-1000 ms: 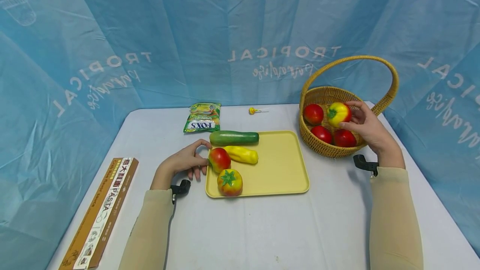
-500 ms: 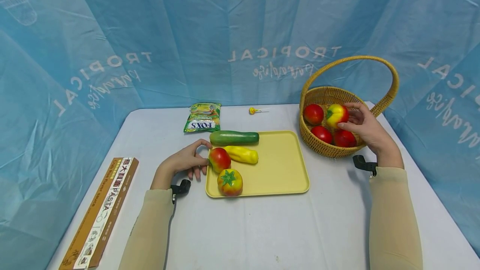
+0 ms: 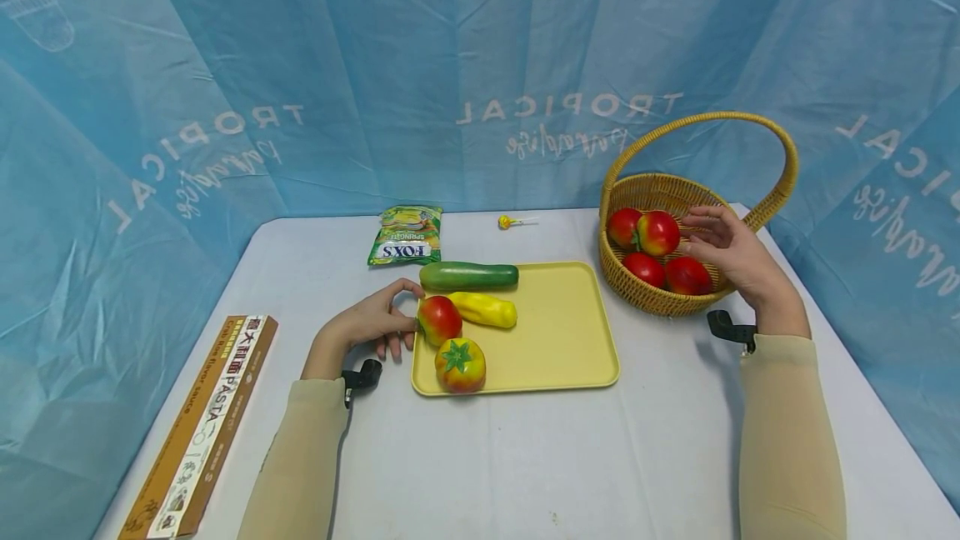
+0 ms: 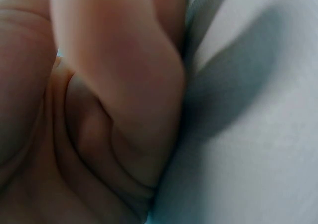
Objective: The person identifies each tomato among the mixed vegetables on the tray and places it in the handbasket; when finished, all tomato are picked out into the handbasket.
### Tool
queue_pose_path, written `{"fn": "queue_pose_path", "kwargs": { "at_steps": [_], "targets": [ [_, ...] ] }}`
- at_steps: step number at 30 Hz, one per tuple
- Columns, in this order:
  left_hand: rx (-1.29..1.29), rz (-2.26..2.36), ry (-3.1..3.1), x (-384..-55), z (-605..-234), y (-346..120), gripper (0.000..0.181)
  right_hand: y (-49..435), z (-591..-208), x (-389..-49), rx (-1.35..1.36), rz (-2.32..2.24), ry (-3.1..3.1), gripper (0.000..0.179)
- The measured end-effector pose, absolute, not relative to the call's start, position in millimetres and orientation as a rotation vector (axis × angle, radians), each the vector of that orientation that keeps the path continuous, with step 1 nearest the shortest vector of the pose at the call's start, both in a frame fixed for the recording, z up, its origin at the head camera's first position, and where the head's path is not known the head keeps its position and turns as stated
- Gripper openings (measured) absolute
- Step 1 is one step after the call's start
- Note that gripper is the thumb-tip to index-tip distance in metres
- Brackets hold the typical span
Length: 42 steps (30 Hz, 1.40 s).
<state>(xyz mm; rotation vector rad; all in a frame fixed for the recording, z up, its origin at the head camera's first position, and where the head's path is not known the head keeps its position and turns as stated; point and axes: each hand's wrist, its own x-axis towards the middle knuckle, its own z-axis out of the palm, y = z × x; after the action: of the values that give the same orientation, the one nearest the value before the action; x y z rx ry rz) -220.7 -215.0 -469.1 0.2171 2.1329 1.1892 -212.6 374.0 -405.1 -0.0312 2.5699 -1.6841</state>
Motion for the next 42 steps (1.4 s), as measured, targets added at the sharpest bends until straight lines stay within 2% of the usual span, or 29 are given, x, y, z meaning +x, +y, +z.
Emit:
{"fn": "queue_pose_path", "kwargs": {
  "at_steps": [6, 20, 29, 42],
  "targets": [
    [0.226, 1.184, 2.138, -220.7, -469.4, -214.9, 0.055, 370.1, -398.3, -208.7, -0.086, -1.742, 2.608, 0.066],
    [0.218, 1.194, 2.131, -219.9, -468.5, -215.0, 0.055, 341.2, -368.1, -192.0, -0.281, -1.982, 2.480, 0.059],
    [0.212, 1.192, 2.127, -220.6, -468.9, -215.3, 0.056, 306.8, -346.8, -179.6, -0.539, -2.034, 2.360, 0.057],
    [0.212, 1.182, 2.140, -219.9, -465.9, -214.2, 0.056, 238.7, -358.6, -180.9, -0.731, -1.759, 2.259, 0.067]
  ]
}}
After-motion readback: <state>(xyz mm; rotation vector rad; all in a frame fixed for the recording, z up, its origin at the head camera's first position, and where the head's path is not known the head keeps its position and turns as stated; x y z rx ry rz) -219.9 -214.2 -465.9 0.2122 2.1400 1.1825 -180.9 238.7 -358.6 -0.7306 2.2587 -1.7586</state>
